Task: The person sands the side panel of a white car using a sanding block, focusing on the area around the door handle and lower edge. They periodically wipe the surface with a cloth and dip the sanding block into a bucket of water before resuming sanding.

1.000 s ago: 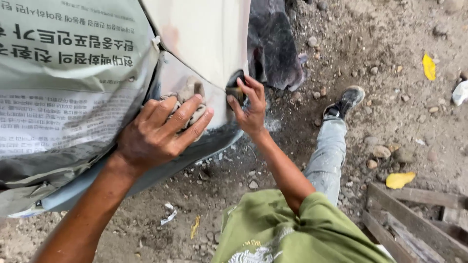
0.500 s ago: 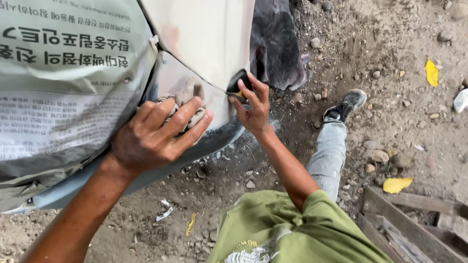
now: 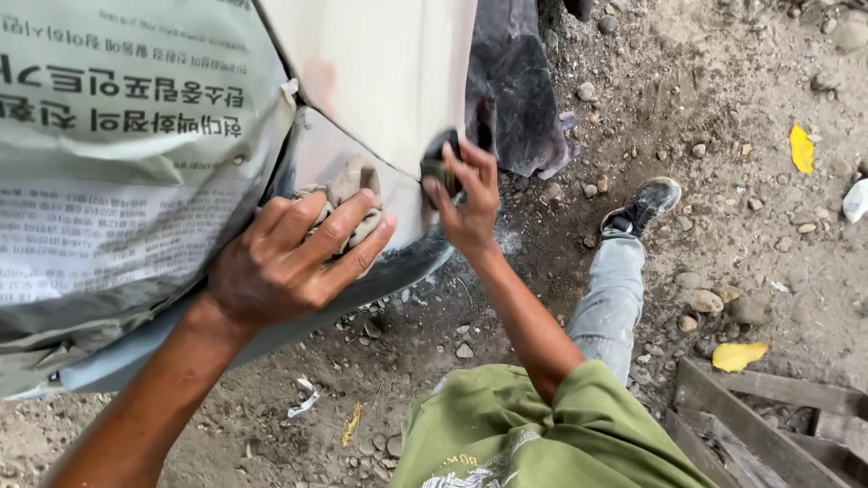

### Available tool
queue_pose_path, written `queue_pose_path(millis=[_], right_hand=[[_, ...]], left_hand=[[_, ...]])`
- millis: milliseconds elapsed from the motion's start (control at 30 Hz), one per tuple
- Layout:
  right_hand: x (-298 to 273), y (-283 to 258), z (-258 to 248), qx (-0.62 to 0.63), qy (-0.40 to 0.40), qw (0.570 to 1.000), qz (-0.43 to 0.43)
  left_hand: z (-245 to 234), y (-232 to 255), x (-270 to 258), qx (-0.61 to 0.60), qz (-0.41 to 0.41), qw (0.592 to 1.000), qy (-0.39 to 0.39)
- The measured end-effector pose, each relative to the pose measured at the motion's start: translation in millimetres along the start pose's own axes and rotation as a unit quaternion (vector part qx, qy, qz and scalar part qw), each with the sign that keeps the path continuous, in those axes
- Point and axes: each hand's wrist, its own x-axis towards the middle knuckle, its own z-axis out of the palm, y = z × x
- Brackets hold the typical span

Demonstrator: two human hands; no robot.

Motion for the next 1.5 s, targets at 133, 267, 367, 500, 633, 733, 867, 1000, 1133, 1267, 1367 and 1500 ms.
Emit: queue_pose_path(millis=[133,267,367,500,633,733,867,1000,1133,1267,1367,1500], right_hand=[[21.1,-15.4,7.8,0.039,0.014,0.999,0.025],[-3.5,-11.1,-2.1,0.06,0.004,0.996,0.06],[2.5,6.7,15.7,0.04,0.021,0.998,0.031],[13.2,-7.4,11.0,0.071,0.026,0.995,0.07],[21.4,7.6,21.5,0.097,0.029,0.992,0.078],[58.5,4.3,19.0,0.067,0.035,0.994,0.077],[6.7,-7.8,10.1,0.082,0.018,0.99,0.117],[45.6,2.7,9.1,0.019,0.036,0.998,0.043],[57.8,-0.7,7.6,0.053,0.059,0.995,0.057],[18.2,16.2,15.8,0.029,0.048,0.998,0.023],[66.8,24.0,18.8,0.007,0.067,0.997,0.031],[41.1,3.9,9.4,0.036,0.054,0.996,0.066]], left_hand=[[-5.9,-9.8,6.0,0.028,0.015,0.999,0.004],[-4.1,-1.8,1.6,-0.009,0.006,1.0,0.002],[-11.4,-6.5,10.0,0.021,0.011,1.0,-0.01],[-0.7,-1.7,1.3,0.005,-0.002,1.0,-0.006],[-2.6,-7.2,2.1,0.02,0.009,1.0,0.004],[4.3,-3.7,3.3,0.037,0.011,0.999,0.008],[-6.0,-1.0,34.3,0.078,-0.002,0.997,-0.006],[5.7,-6.1,76.4,0.124,-0.023,0.992,-0.015],[28.6,-13.6,99.2,0.138,-0.071,0.985,-0.072],[41.1,-14.0,94.5,0.161,-0.095,0.977,-0.106],[-6.8,3.0,80.1,0.151,-0.075,0.985,-0.039],[-31.9,19.0,35.5,0.114,-0.056,0.991,-0.041]])
